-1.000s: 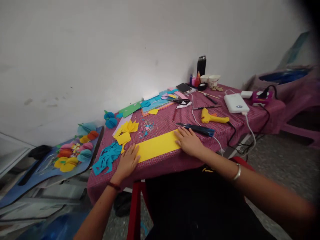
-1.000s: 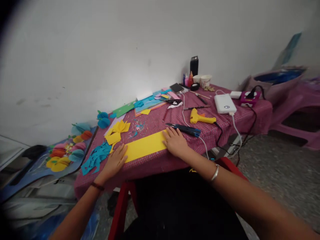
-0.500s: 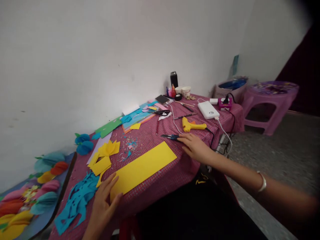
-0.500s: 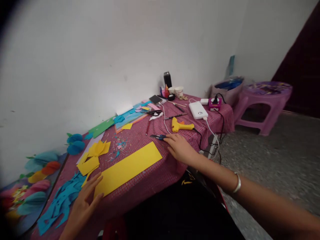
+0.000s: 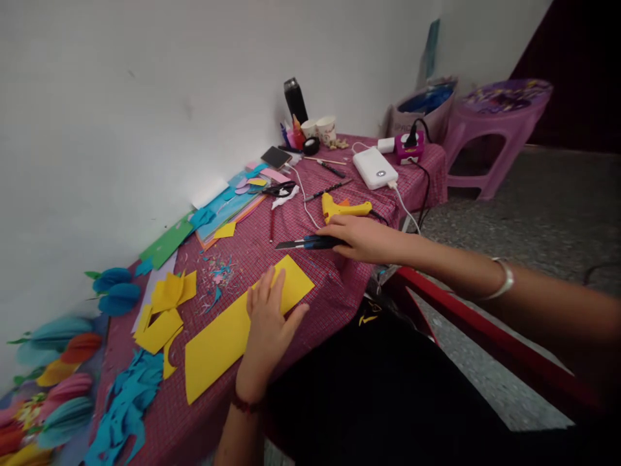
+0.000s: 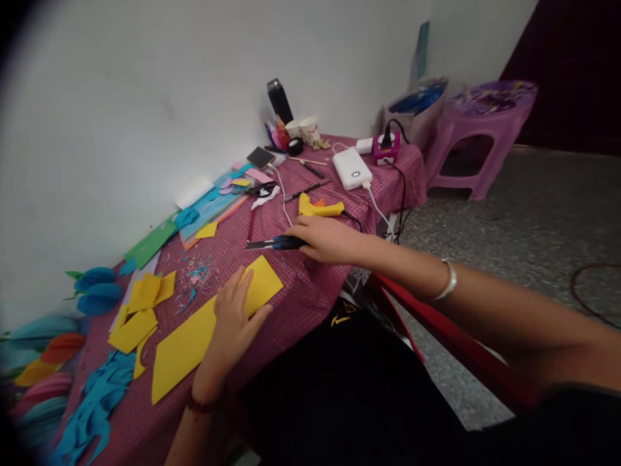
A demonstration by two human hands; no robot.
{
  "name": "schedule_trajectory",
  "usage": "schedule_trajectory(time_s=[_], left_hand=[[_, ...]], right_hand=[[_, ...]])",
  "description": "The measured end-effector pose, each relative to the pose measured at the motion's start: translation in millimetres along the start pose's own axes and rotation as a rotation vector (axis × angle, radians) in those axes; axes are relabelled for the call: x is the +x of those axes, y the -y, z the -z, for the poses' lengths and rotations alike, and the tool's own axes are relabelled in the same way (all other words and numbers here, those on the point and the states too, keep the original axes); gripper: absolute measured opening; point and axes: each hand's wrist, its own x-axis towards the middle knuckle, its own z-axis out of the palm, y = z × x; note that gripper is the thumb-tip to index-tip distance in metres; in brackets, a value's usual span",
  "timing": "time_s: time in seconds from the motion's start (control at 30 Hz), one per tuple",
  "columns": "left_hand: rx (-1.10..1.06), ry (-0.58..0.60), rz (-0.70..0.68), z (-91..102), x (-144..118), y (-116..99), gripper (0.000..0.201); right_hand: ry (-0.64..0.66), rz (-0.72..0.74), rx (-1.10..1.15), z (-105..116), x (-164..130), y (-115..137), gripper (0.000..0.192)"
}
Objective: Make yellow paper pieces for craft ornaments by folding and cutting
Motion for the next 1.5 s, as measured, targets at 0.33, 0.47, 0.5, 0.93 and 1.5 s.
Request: schedule_trajectory(time_s=[0.33, 0.47, 0.5, 0.93, 1.5], left_hand=[[0.049, -0.030, 0.306, 0.2, 6.2, 46.1, 0.054], [-0.029, -0.112, 0.300, -2.6, 19.3, 63.4, 0.050], [-0.024, -0.123, 0.296, -4.5, 20.3, 65.3, 0.050], [-0.002, -0.151, 0.295, -8.4, 16.8, 62.4, 0.045], [0.074, 0.335, -0.149, 3.9, 21.7, 30.0, 0.057]], right_hand=[[0.032, 0.089, 0.166, 1.6, -65.3, -13.7, 0.035], [0.000, 0.077, 0.159, -4.8, -65.0, -18.7, 0.033], [0.003, 0.076, 0.153, -5.3, -65.3, -19.8, 0.033], [0.007, 0.133, 0.180, -4.0, -68.0, -26.8, 0.032], [0.125, 0.266, 0.203, -2.6, -36.9, -12.6, 0.032]])
